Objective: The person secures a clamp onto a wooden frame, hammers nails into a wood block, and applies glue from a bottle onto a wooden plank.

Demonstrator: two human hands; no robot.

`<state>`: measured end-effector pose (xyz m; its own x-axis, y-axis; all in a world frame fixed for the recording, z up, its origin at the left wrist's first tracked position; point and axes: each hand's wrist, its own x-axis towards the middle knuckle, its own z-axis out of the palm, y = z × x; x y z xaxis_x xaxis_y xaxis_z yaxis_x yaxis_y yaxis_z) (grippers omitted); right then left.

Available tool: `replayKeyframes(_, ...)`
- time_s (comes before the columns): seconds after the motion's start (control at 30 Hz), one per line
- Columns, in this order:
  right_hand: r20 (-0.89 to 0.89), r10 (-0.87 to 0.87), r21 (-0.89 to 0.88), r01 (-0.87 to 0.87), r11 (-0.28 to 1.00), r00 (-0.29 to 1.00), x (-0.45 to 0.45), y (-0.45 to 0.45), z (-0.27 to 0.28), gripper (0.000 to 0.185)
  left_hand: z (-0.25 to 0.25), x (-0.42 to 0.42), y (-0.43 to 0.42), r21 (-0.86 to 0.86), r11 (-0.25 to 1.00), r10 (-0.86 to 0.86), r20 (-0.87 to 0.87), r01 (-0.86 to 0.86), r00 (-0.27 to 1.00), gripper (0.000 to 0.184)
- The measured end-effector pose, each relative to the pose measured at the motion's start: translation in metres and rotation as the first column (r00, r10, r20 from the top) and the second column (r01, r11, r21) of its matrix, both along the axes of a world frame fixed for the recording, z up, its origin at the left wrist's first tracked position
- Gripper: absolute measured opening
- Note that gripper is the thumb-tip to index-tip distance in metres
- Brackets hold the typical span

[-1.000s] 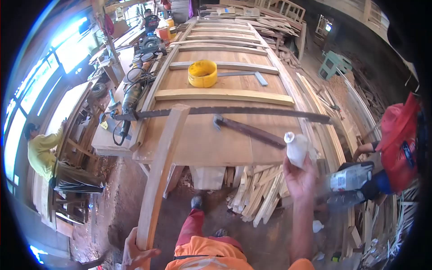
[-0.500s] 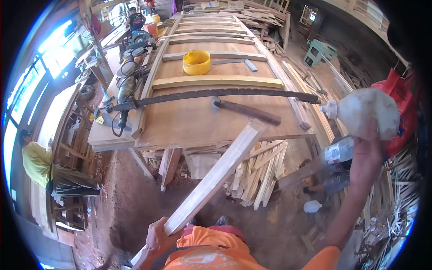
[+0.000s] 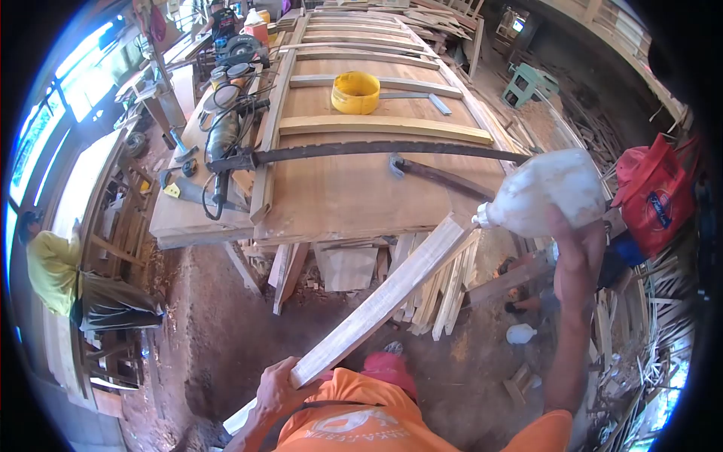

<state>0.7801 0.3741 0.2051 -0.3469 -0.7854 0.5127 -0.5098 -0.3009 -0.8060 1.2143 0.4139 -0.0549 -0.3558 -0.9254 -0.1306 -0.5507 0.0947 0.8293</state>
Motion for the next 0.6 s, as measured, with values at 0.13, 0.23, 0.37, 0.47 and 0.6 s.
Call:
replayKeyframes(0.13, -0.026, -0.025, 0.028, 0.026, 0.999, 0.999, 0.000, -0.004, 0.003, 0.044, 0.008, -0.003, -0.010, 0.011, 0.999, -0.034, 0.024, 0.034, 0.999, 0.052)
replayKeyframes(0.23, -0.025, -0.054, 0.068, 0.056, 0.996, 0.998, -0.005, -0.003, 0.009, 0.043, 0.002, -0.007, -0.016, 0.015, 0.998, -0.064, 0.023, 0.064, 0.998, 0.053)
replayKeyframes(0.37, -0.040, -0.064, 0.070, 0.066, 0.995, 0.997, -0.010, 0.003, 0.009, 0.043, 0.005, -0.013, -0.023, 0.070, 0.995, -0.078, 0.020, 0.077, 0.997, 0.050)
replayKeyframes(0.47, -0.062, -0.102, 0.048, 0.105, 0.993, 0.993, -0.007, 0.003, 0.005, 0.043, 0.006, -0.012, -0.025, 0.107, 0.992, -0.072, 0.035, 0.068, 0.997, 0.047)
replayKeyframes(0.6, -0.040, -0.108, 0.043, 0.110, 0.993, 0.993, -0.015, 0.013, -0.002, 0.043, -0.005, -0.006, -0.024, 0.074, 0.993, -0.096, 0.013, 0.095, 0.995, 0.045)
